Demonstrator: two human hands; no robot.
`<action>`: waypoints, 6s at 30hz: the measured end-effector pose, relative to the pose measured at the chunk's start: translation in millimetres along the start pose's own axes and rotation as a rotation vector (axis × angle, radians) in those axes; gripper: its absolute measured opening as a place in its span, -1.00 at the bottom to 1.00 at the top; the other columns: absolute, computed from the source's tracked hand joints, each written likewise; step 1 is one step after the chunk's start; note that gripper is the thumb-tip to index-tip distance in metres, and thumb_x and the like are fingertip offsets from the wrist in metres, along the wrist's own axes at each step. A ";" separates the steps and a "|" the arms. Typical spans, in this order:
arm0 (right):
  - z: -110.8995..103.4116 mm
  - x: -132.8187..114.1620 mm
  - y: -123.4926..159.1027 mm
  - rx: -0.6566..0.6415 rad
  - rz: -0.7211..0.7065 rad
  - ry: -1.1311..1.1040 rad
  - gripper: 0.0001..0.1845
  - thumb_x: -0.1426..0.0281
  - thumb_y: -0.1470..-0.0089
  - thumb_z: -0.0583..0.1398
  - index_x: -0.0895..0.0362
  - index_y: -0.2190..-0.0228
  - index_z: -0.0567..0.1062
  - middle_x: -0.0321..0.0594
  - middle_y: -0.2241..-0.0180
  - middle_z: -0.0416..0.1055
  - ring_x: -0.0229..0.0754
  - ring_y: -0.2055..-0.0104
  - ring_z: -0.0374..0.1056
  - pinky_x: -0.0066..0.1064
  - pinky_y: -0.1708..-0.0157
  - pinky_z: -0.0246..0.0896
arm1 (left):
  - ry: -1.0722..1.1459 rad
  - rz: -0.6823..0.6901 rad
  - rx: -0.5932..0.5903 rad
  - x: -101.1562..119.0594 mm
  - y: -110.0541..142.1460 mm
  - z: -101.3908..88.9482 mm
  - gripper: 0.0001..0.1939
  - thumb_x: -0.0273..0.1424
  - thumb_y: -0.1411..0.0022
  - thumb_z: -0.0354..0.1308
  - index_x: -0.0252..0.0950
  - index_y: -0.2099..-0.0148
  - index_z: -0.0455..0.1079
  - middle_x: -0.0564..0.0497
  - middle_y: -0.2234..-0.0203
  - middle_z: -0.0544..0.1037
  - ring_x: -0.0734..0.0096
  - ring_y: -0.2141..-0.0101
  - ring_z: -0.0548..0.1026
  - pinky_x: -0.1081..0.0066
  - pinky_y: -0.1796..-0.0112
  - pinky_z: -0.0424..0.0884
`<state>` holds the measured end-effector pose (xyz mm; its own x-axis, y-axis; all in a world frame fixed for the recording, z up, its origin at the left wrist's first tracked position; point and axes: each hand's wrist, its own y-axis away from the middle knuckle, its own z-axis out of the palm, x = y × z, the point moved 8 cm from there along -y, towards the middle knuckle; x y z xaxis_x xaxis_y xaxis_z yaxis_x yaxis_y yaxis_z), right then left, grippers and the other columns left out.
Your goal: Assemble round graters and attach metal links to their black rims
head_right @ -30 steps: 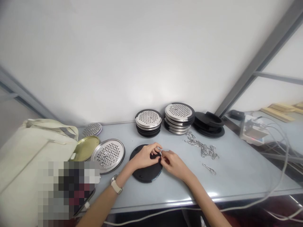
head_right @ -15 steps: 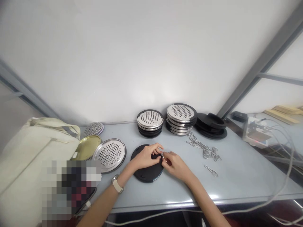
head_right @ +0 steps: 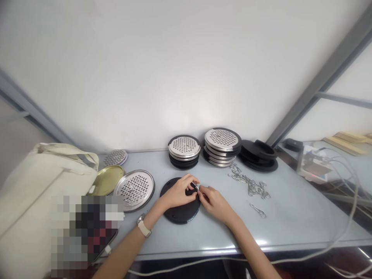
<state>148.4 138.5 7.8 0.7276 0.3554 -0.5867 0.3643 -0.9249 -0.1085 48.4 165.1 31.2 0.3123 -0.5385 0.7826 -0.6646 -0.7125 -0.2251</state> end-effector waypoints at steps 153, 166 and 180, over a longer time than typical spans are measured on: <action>2.9 0.4 -1.5 0.042 -0.034 0.126 -0.67 0.36 -0.18 -0.08 0.10 0.55 0.31 -0.25 0.58 0.35 -0.22 0.51 0.25 -0.43 0.46 0.05 | -0.281 0.206 0.044 18.6 -0.3 5.6 -0.70 -0.54 -0.09 0.05 -0.26 0.08 0.25 -0.01 0.25 0.46 0.32 0.19 0.43 0.29 0.06 0.28; 1.0 4.5 0.5 0.044 -0.030 0.022 -0.71 0.31 -0.21 -0.10 0.09 0.48 0.28 -0.30 0.57 0.31 -0.23 0.53 0.22 -0.44 0.46 0.08 | -0.207 0.182 0.032 13.3 -0.1 7.9 -0.64 -0.55 -0.08 0.04 -0.26 0.03 0.23 -0.01 0.17 0.44 0.41 0.26 0.43 0.41 0.19 0.38; 0.2 4.7 1.1 0.047 -0.035 0.019 -0.63 0.30 -0.23 -0.11 0.10 0.52 0.31 -0.27 0.58 0.35 -0.25 0.55 0.24 -0.43 0.49 0.05 | -0.114 0.128 0.016 8.2 -0.4 6.5 -0.61 -0.52 -0.08 0.07 -0.27 0.00 0.22 0.01 0.29 0.50 0.41 0.27 0.47 0.43 0.20 0.39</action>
<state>152.1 139.1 4.7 0.7259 0.3901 -0.5665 0.3627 -0.9169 -0.1665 55.7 158.0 34.0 0.3015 -0.6722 0.6762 -0.6933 -0.6414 -0.3285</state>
